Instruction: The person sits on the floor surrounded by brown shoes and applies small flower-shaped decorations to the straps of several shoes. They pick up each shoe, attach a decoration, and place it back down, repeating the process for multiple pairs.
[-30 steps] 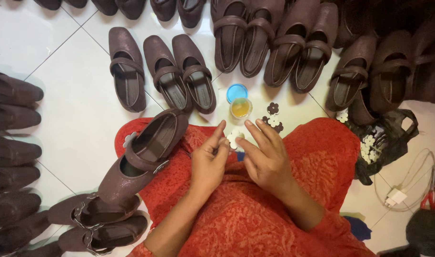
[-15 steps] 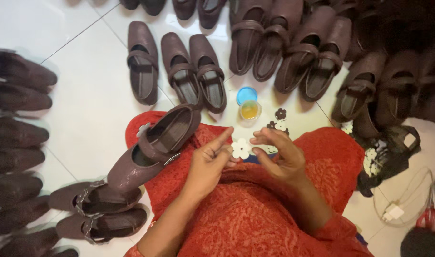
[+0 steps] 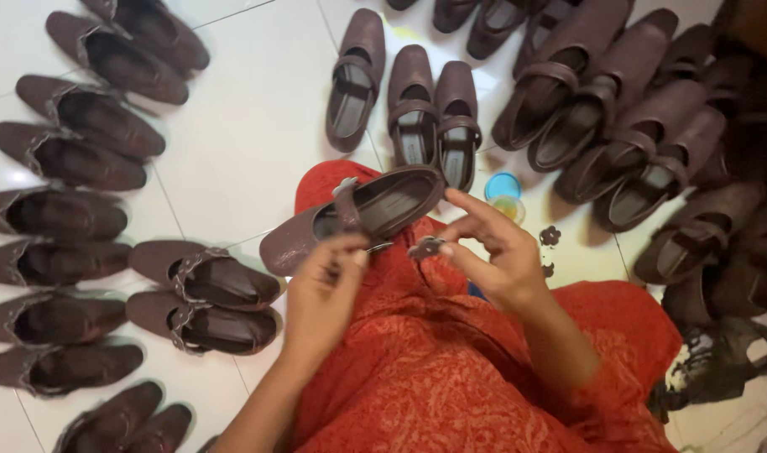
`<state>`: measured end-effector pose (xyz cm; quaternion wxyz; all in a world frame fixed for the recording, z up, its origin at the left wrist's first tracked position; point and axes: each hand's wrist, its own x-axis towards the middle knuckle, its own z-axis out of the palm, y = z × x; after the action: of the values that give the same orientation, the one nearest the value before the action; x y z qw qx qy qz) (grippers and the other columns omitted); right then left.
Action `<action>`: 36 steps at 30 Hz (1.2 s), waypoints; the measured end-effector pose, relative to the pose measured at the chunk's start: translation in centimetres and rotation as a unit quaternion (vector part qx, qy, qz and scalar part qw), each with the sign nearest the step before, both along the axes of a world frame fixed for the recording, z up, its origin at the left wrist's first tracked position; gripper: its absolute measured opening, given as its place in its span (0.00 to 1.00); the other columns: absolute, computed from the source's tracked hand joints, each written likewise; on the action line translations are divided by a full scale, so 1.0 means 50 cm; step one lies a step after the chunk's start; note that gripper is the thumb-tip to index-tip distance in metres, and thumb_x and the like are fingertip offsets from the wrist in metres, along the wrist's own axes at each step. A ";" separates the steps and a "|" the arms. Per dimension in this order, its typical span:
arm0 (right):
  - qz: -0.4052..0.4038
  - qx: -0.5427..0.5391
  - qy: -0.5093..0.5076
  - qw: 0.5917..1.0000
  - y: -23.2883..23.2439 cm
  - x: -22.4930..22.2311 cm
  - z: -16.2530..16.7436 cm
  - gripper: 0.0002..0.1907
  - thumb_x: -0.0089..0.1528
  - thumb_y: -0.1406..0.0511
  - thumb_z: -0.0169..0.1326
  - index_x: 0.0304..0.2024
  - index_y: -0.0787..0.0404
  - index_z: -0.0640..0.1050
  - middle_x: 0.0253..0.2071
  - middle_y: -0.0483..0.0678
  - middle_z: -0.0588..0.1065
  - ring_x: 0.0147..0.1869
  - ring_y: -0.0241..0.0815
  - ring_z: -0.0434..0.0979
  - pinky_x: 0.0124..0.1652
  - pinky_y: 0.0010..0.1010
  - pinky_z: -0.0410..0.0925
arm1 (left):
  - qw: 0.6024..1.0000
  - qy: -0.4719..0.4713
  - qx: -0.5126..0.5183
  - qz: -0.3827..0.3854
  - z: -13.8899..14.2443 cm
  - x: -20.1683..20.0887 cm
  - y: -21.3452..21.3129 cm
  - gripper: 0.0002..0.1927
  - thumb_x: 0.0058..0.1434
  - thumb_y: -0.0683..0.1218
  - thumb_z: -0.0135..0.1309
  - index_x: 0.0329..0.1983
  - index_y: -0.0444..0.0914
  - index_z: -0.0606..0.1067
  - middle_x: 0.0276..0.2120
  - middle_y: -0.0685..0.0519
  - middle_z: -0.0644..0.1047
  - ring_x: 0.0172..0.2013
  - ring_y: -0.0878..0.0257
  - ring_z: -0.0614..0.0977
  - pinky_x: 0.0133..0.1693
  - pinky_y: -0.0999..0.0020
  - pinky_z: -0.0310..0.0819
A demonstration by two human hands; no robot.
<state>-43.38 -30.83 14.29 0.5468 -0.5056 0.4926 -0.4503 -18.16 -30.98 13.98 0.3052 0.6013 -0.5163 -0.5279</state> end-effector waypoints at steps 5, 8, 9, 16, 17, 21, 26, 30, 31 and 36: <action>0.091 0.043 -0.008 0.995 -0.081 0.063 0.008 0.34 0.63 0.75 0.57 0.72 0.66 0.65 0.42 0.43 0.76 0.47 0.31 0.76 0.49 0.24 0.70 | 0.995 -0.022 -0.080 0.051 -0.005 0.038 -0.029 0.35 0.70 0.48 0.51 0.77 0.37 0.55 0.51 0.47 0.80 0.48 0.64 0.83 0.49 0.69 0.79; 0.111 0.063 -0.016 0.992 -0.107 0.085 0.003 0.33 0.63 0.75 0.56 0.72 0.65 0.66 0.41 0.42 0.75 0.46 0.30 0.75 0.49 0.23 0.70 | 1.000 -0.009 -0.016 0.001 -0.025 0.035 -0.049 0.35 0.73 0.52 0.46 0.78 0.37 0.50 0.46 0.48 0.82 0.45 0.62 0.83 0.51 0.66 0.75; 0.117 0.066 -0.015 0.991 -0.114 0.087 -0.001 0.33 0.63 0.75 0.56 0.72 0.65 0.66 0.40 0.42 0.76 0.45 0.30 0.75 0.49 0.23 0.70 | 0.999 0.044 -0.008 0.011 -0.035 0.033 -0.061 0.36 0.73 0.52 0.45 0.79 0.37 0.50 0.47 0.48 0.80 0.46 0.62 0.83 0.51 0.66 0.77; 0.100 0.057 -0.031 0.993 -0.157 0.088 -0.043 0.32 0.63 0.76 0.55 0.71 0.65 0.68 0.40 0.40 0.74 0.45 0.28 0.74 0.47 0.21 0.69 | 0.960 0.270 0.062 0.040 -0.096 0.014 -0.145 0.44 0.70 0.52 0.49 0.80 0.34 0.41 0.43 0.48 0.79 0.42 0.65 0.81 0.46 0.69 0.79; 0.094 0.062 -0.036 0.993 -0.159 0.088 -0.048 0.32 0.63 0.76 0.55 0.71 0.65 0.68 0.39 0.40 0.74 0.45 0.28 0.74 0.47 0.20 0.69 | 0.961 0.268 0.057 0.035 -0.099 0.013 -0.149 0.46 0.69 0.51 0.52 0.80 0.33 0.40 0.40 0.47 0.80 0.40 0.66 0.80 0.44 0.70 0.79; 0.069 0.067 -0.022 0.995 -0.159 0.093 -0.065 0.31 0.63 0.75 0.57 0.69 0.65 0.69 0.39 0.40 0.76 0.43 0.27 0.75 0.45 0.19 0.68 | 0.958 0.283 0.045 0.028 -0.100 0.013 -0.158 0.50 0.66 0.47 0.57 0.78 0.28 0.37 0.39 0.47 0.83 0.37 0.68 0.81 0.41 0.72 0.78; 0.048 0.057 -0.031 0.997 -0.149 0.099 -0.079 0.31 0.62 0.75 0.58 0.68 0.66 0.69 0.39 0.41 0.77 0.43 0.27 0.76 0.44 0.19 0.69 | 0.949 0.312 0.040 0.020 -0.098 0.014 -0.161 0.54 0.63 0.40 0.60 0.79 0.28 0.35 0.41 0.44 0.82 0.36 0.66 0.80 0.41 0.72 0.77; 0.039 0.046 -0.023 0.998 -0.145 0.103 -0.085 0.29 0.63 0.76 0.58 0.67 0.67 0.70 0.38 0.42 0.78 0.42 0.28 0.77 0.44 0.19 0.70 | 0.944 0.327 0.051 0.017 -0.099 0.016 -0.162 0.55 0.58 0.35 0.57 0.77 0.29 0.32 0.47 0.40 0.83 0.42 0.63 0.85 0.45 0.72 0.79; 0.037 0.047 -0.023 0.998 -0.145 0.105 -0.085 0.29 0.63 0.76 0.58 0.67 0.68 0.70 0.38 0.42 0.78 0.42 0.28 0.77 0.44 0.19 0.70 | 0.943 0.327 0.053 0.016 -0.099 0.016 -0.162 0.55 0.58 0.34 0.57 0.77 0.29 0.32 0.47 0.39 0.82 0.43 0.62 0.85 0.46 0.72 0.79; 0.021 0.053 -0.021 0.998 -0.142 0.114 -0.081 0.29 0.63 0.76 0.58 0.67 0.68 0.70 0.38 0.42 0.78 0.41 0.27 0.76 0.42 0.19 0.69 | 0.941 0.334 0.051 0.011 -0.098 0.016 -0.163 0.55 0.58 0.32 0.55 0.78 0.33 0.32 0.49 0.37 0.81 0.45 0.61 0.85 0.48 0.71 0.80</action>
<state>-37.66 -37.93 10.24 0.5921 -0.4765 0.4936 -0.4229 -17.37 -39.13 9.06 0.4345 0.4105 -0.3503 -0.7211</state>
